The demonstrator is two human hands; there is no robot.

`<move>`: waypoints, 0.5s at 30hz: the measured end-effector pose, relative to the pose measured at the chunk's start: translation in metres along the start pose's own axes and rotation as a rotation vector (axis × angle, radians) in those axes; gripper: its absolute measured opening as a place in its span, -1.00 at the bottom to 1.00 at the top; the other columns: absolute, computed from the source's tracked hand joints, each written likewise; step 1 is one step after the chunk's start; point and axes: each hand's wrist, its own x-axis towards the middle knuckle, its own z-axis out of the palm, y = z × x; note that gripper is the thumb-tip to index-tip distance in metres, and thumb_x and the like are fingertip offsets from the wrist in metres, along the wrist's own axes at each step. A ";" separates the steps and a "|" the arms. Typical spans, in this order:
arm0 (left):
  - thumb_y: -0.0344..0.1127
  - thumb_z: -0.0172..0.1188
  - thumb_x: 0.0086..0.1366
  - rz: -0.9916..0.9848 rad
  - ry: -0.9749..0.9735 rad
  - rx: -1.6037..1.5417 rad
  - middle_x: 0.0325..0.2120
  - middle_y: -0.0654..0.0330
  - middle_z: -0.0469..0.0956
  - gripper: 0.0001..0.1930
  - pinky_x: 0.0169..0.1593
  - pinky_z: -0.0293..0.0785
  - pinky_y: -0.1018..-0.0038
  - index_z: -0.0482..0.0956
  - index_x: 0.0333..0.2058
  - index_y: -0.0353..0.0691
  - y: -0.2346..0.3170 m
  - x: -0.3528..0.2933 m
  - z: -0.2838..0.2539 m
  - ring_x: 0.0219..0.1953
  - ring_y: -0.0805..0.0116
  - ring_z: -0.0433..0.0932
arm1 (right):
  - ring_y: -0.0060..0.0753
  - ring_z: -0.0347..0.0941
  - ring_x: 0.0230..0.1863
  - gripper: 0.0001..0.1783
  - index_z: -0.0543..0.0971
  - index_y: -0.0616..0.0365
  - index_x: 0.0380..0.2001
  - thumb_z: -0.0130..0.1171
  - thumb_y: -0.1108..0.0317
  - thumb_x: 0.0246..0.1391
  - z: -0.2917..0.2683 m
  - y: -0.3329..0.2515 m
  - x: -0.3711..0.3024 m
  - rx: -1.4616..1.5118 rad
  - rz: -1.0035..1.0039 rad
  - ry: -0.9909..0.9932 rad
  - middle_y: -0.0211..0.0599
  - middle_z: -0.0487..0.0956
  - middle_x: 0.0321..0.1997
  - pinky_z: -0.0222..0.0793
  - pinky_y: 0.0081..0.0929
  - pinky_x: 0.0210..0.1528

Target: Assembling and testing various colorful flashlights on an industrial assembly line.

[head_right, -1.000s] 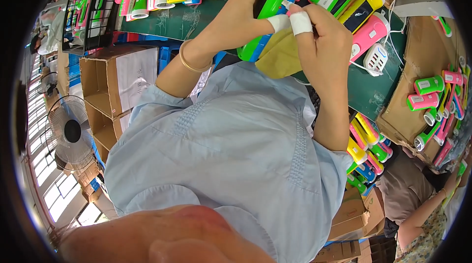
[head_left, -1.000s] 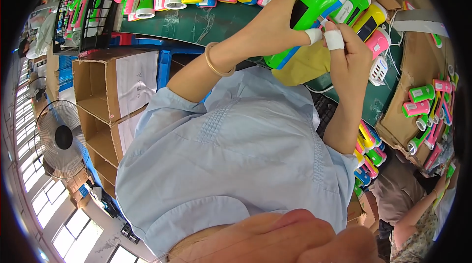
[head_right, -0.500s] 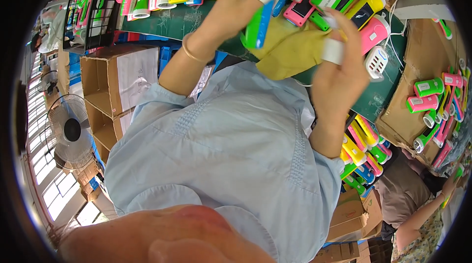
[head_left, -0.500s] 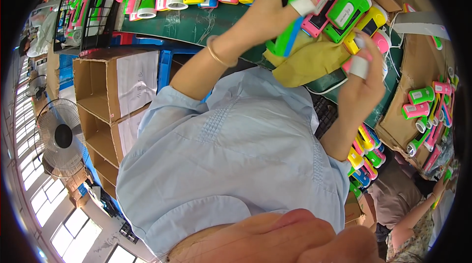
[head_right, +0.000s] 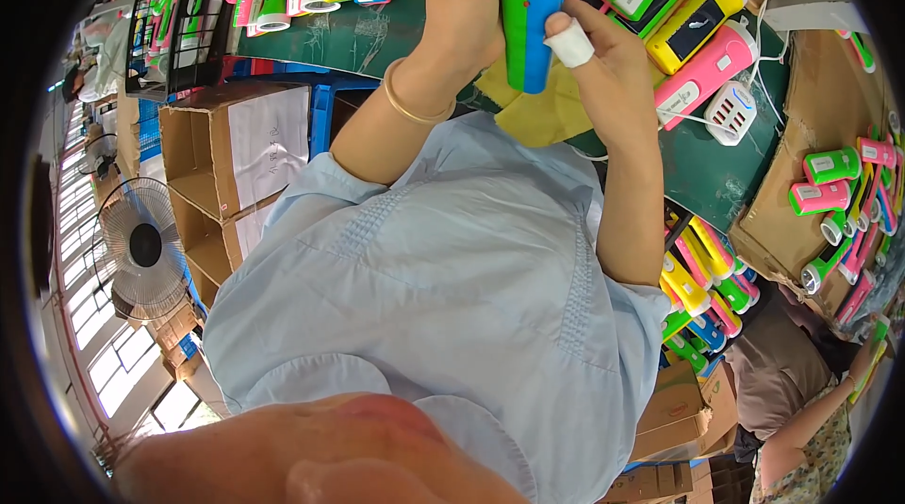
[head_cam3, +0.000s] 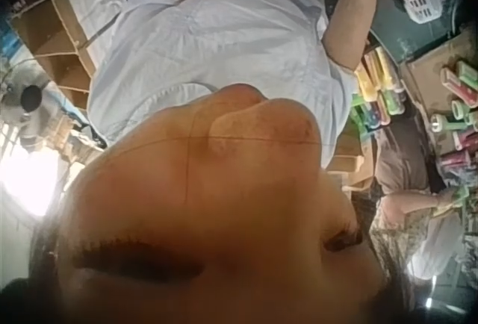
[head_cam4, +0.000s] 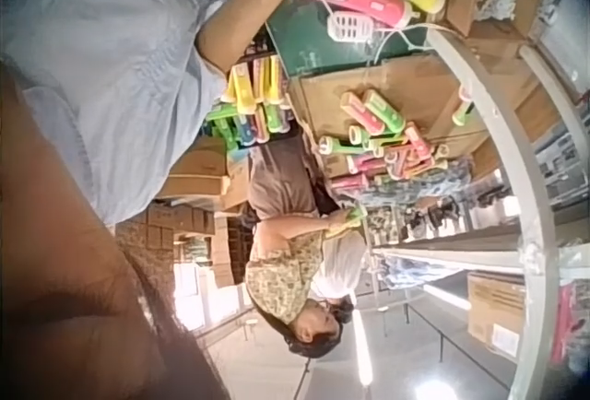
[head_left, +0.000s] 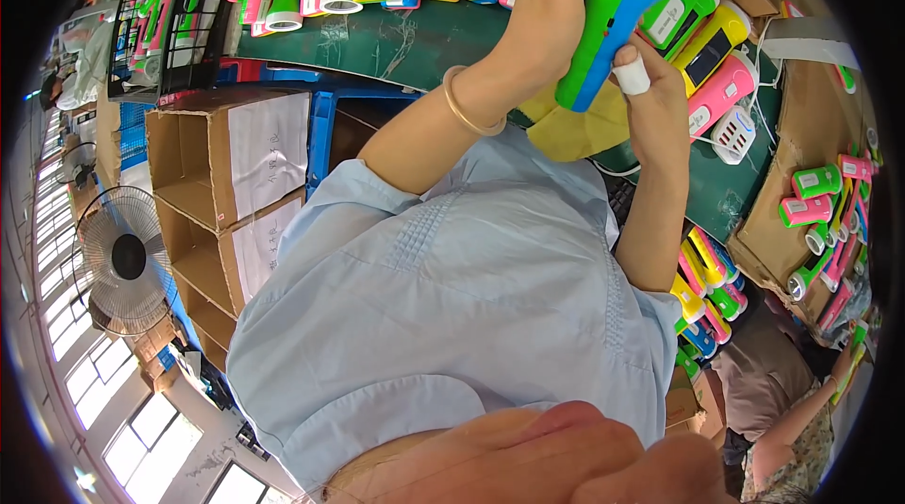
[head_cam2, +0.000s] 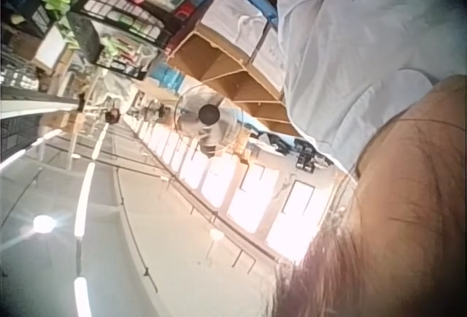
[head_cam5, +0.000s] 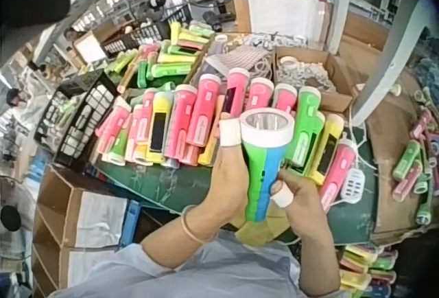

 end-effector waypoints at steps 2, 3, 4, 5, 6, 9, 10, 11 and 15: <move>0.11 -0.42 0.37 -0.338 0.084 -0.272 -0.47 0.20 0.50 -0.40 -0.35 0.38 0.59 0.45 -0.22 -0.30 0.006 0.004 0.003 -0.46 0.49 0.45 | -0.55 0.38 -0.20 -0.44 0.49 0.34 -0.11 0.18 0.04 0.00 -0.001 0.003 0.003 0.040 0.013 -0.022 -0.32 0.53 -0.25 0.24 -0.57 -0.06; 0.09 -0.42 0.37 -0.268 0.082 -0.258 -0.47 0.19 0.50 -0.41 -0.36 0.38 0.58 0.46 -0.24 -0.31 0.003 0.002 0.005 -0.46 0.47 0.45 | -0.57 0.37 -0.21 -0.45 0.49 0.34 -0.12 0.23 0.07 -0.03 0.000 0.004 0.003 0.126 -0.001 -0.046 -0.33 0.53 -0.26 0.23 -0.58 -0.06; 0.07 -0.42 0.38 -0.198 0.080 -0.244 -0.46 0.18 0.50 -0.41 -0.37 0.38 0.57 0.47 -0.26 -0.33 -0.002 -0.002 0.007 -0.47 0.46 0.45 | -0.59 0.36 -0.22 -0.46 0.50 0.34 -0.13 0.27 0.11 -0.06 0.001 0.004 0.004 0.211 -0.014 -0.071 -0.35 0.53 -0.27 0.23 -0.59 -0.07; 0.04 -0.41 0.38 -0.251 0.054 -0.305 -0.49 0.18 0.50 -0.43 -0.38 0.38 0.55 0.46 -0.28 -0.35 -0.006 -0.002 0.005 -0.46 0.44 0.45 | -0.59 0.36 -0.22 -0.46 0.50 0.34 -0.13 0.27 0.11 -0.06 0.002 0.006 0.006 0.213 -0.013 -0.075 -0.35 0.53 -0.27 0.23 -0.59 -0.07; 0.04 -0.41 0.38 -0.046 0.137 -0.079 -0.51 0.18 0.50 -0.43 -0.39 0.37 0.55 0.46 -0.29 -0.35 -0.009 0.001 0.007 -0.48 0.43 0.45 | -0.60 0.36 -0.22 -0.47 0.51 0.34 -0.14 0.30 0.13 -0.08 0.003 0.010 0.009 0.217 -0.017 -0.046 -0.35 0.53 -0.27 0.23 -0.60 -0.07; 0.03 -0.43 0.38 -0.207 0.244 -0.262 -0.54 0.17 0.49 -0.44 -0.39 0.41 0.52 0.44 -0.26 -0.33 -0.016 0.011 0.005 -0.51 0.39 0.47 | -0.60 0.35 -0.24 -0.45 0.51 0.34 -0.18 0.29 0.06 -0.08 0.011 0.008 0.011 0.141 -0.047 0.022 -0.37 0.52 -0.29 0.24 -0.62 -0.13; 0.03 -0.43 0.38 -0.388 0.114 -0.453 -0.52 0.16 0.49 -0.45 -0.39 0.43 0.51 0.44 -0.24 -0.31 -0.022 0.012 0.001 -0.50 0.36 0.48 | -0.61 0.34 -0.26 -0.45 0.50 0.34 -0.19 0.26 0.03 -0.06 0.010 0.011 0.012 0.146 0.075 -0.005 -0.40 0.51 -0.30 0.24 -0.62 -0.16; 0.04 -0.43 0.38 -0.568 -0.021 -0.643 -0.50 0.14 0.49 -0.46 -0.38 0.46 0.49 0.43 -0.22 -0.28 -0.030 0.013 -0.001 -0.48 0.33 0.50 | -0.61 0.34 -0.28 -0.44 0.49 0.34 -0.20 0.23 0.00 -0.04 0.009 0.013 0.012 0.150 0.196 -0.031 -0.42 0.51 -0.31 0.24 -0.61 -0.19; 0.10 -0.42 0.36 -0.579 0.155 -0.894 -0.14 0.10 0.41 -0.44 -0.03 0.39 0.41 0.23 0.06 -0.25 -0.012 0.016 0.005 -0.12 0.31 0.43 | -0.06 0.42 -0.28 -0.54 0.44 0.36 -0.21 0.20 0.16 -0.01 0.027 0.010 0.014 -0.688 -0.541 0.502 0.02 0.46 -0.34 0.32 -0.34 -0.28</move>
